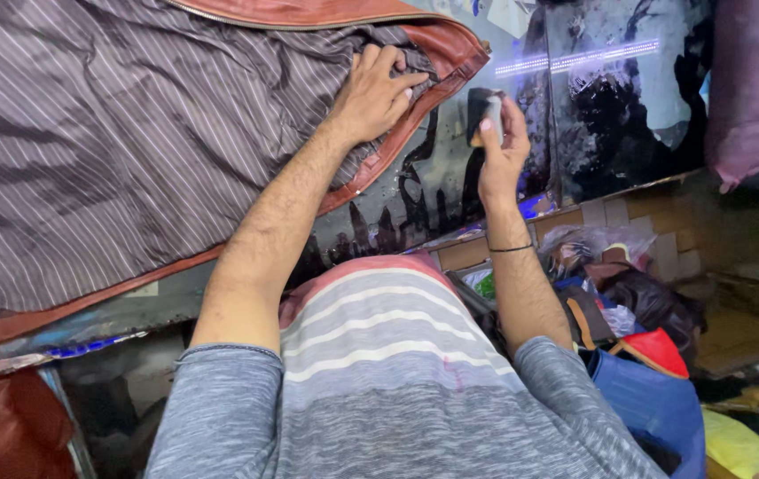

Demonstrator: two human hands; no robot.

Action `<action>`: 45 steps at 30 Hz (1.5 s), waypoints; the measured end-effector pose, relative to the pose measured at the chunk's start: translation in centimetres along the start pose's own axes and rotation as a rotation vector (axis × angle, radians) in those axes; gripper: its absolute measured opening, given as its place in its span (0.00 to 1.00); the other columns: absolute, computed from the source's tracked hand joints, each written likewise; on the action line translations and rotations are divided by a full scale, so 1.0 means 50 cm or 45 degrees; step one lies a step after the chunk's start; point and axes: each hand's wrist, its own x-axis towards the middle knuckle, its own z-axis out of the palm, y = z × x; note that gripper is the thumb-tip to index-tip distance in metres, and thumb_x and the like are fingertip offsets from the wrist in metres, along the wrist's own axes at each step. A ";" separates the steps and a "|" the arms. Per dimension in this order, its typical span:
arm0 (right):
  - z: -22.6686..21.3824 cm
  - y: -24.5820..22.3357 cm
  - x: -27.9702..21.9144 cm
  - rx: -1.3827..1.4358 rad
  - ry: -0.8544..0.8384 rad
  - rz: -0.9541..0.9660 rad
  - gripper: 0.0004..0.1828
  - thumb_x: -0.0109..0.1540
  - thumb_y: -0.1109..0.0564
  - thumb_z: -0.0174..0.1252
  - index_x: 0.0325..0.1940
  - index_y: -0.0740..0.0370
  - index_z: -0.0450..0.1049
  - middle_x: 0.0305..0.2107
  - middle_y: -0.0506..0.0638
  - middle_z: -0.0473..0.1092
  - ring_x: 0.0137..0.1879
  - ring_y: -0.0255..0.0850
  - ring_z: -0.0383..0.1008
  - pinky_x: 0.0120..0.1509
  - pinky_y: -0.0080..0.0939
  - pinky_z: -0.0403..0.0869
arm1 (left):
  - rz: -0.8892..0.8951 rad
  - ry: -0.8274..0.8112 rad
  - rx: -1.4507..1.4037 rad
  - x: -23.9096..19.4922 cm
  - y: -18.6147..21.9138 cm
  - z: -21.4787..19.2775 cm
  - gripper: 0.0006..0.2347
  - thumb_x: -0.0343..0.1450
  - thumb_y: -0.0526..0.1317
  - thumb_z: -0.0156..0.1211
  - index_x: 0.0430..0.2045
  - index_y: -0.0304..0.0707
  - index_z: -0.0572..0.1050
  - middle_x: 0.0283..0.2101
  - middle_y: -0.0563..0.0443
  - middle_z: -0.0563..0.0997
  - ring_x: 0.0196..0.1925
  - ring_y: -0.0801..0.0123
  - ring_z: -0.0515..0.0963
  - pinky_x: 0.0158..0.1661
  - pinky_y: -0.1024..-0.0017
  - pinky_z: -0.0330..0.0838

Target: The person uses a small sponge to wipe the interior lining and zipper area of a brown leather jacket laid on a glass table. The person repeatedly rubs the sponge along the jacket's inner seams and edges, occasionally adjusting the jacket's position.

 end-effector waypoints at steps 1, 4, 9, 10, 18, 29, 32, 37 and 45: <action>0.014 -0.006 0.009 -0.164 0.059 -0.082 0.20 0.69 0.60 0.61 0.65 0.62 0.70 0.57 0.51 0.70 0.64 0.42 0.69 0.71 0.40 0.68 | 0.001 -0.002 -0.009 0.001 -0.006 0.002 0.14 0.73 0.40 0.60 0.53 0.52 0.81 0.47 0.48 0.68 0.53 0.54 0.66 0.53 0.52 0.61; 0.052 -0.026 0.022 -0.584 0.063 -0.382 0.16 0.67 0.61 0.62 0.60 0.63 0.72 0.54 0.53 0.70 0.62 0.47 0.71 0.70 0.44 0.70 | 0.012 -0.017 0.037 0.000 -0.015 0.016 0.14 0.72 0.41 0.61 0.53 0.54 0.82 0.47 0.47 0.68 0.53 0.54 0.66 0.56 0.47 0.60; 0.107 -0.035 0.036 -1.239 -0.357 -0.687 0.16 0.60 0.59 0.70 0.51 0.59 0.78 0.47 0.57 0.71 0.52 0.55 0.70 0.56 0.52 0.69 | 0.093 0.065 0.261 -0.010 -0.030 0.035 0.15 0.75 0.43 0.60 0.58 0.57 0.80 0.61 0.39 0.67 0.65 0.45 0.62 0.64 0.43 0.55; 0.113 -0.033 0.034 -1.268 -0.304 -0.683 0.15 0.61 0.60 0.69 0.51 0.59 0.78 0.47 0.57 0.71 0.52 0.55 0.70 0.57 0.52 0.69 | 0.095 0.093 0.308 -0.013 -0.033 0.039 0.16 0.74 0.43 0.60 0.57 0.60 0.80 0.63 0.37 0.65 0.67 0.43 0.60 0.65 0.41 0.53; 0.125 -0.025 0.014 -1.126 -0.487 -0.768 0.13 0.60 0.63 0.67 0.49 0.61 0.78 0.45 0.58 0.71 0.50 0.55 0.70 0.55 0.51 0.70 | 0.022 0.025 0.243 -0.008 -0.043 0.045 0.19 0.73 0.42 0.60 0.60 0.63 0.78 0.68 0.34 0.61 0.70 0.38 0.56 0.68 0.39 0.46; 0.115 -0.002 0.019 -1.180 -0.322 -0.748 0.14 0.62 0.64 0.68 0.51 0.62 0.77 0.47 0.59 0.72 0.52 0.55 0.71 0.57 0.51 0.70 | 0.017 0.002 0.287 -0.018 -0.043 0.060 0.20 0.73 0.42 0.60 0.62 0.64 0.76 0.70 0.35 0.61 0.71 0.39 0.55 0.69 0.41 0.45; 0.114 0.011 0.023 -1.137 -0.158 -0.644 0.15 0.63 0.65 0.67 0.54 0.62 0.77 0.47 0.60 0.69 0.53 0.55 0.70 0.58 0.50 0.71 | 0.012 -0.018 0.248 -0.022 -0.046 0.059 0.19 0.75 0.43 0.60 0.63 0.62 0.76 0.70 0.34 0.60 0.71 0.39 0.55 0.70 0.40 0.45; 0.107 0.021 0.036 -1.111 -0.286 -0.697 0.15 0.62 0.64 0.69 0.53 0.61 0.78 0.47 0.59 0.71 0.52 0.53 0.70 0.55 0.49 0.71 | 0.009 0.033 0.262 -0.011 -0.043 0.056 0.19 0.73 0.42 0.60 0.61 0.65 0.77 0.70 0.35 0.61 0.71 0.39 0.56 0.69 0.41 0.45; 0.099 0.018 0.038 -1.087 -0.454 -0.706 0.16 0.62 0.64 0.70 0.53 0.61 0.79 0.48 0.59 0.71 0.54 0.54 0.70 0.59 0.50 0.72 | 0.018 0.025 0.248 -0.012 -0.044 0.058 0.20 0.73 0.42 0.61 0.61 0.63 0.77 0.69 0.35 0.62 0.71 0.39 0.56 0.69 0.40 0.46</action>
